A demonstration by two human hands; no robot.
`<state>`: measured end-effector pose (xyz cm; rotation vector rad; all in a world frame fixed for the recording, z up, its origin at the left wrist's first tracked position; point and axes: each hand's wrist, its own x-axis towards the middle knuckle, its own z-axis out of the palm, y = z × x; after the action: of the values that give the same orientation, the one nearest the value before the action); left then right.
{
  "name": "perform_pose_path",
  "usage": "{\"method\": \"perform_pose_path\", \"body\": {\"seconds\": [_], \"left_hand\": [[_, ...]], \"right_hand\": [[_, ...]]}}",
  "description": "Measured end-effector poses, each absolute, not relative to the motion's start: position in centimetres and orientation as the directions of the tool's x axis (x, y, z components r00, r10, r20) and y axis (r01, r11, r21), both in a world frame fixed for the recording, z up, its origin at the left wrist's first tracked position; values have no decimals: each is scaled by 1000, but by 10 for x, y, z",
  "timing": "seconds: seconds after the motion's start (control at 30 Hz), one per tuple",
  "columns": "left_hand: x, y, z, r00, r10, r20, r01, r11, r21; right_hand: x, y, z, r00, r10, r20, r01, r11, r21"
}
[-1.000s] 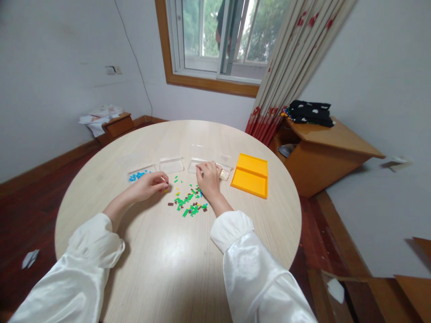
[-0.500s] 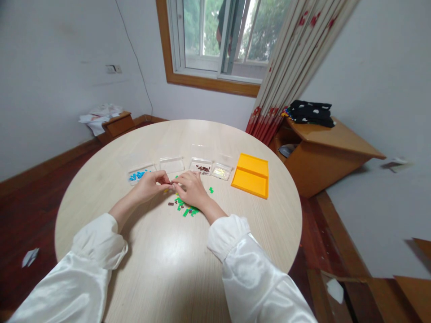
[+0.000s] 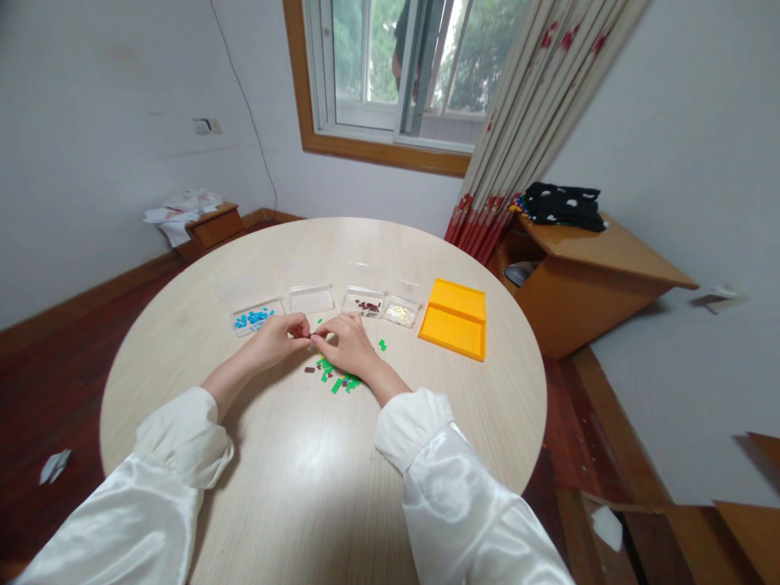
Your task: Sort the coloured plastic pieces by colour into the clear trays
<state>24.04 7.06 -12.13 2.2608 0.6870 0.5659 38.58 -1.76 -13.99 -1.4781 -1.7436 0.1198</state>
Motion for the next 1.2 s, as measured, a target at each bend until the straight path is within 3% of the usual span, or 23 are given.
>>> {"method": "perform_pose_path", "body": {"seconds": [0.2,0.4,0.57,1.07,1.2], "left_hand": [[240,72,-123,768,614,182,331,-624,707],[234,70,-120,831,542,122,300,-623,723],[232,66,-116,901,433,-28,290,-552,782],[227,70,-117,945,303,-127,296,-615,731],[227,69,-118,928,350,-125,325,-600,731]], "right_hand": [[391,-14,-144,63,830,554,806,285,-518],[421,-10,-149,478,610,632,831,-82,-550],[437,-9,-154,610,526,592,776,-248,-579],[441,-7,-163,575,504,644,810,-237,-537],[440,-7,-162,577,519,631,803,-219,-555]]}}
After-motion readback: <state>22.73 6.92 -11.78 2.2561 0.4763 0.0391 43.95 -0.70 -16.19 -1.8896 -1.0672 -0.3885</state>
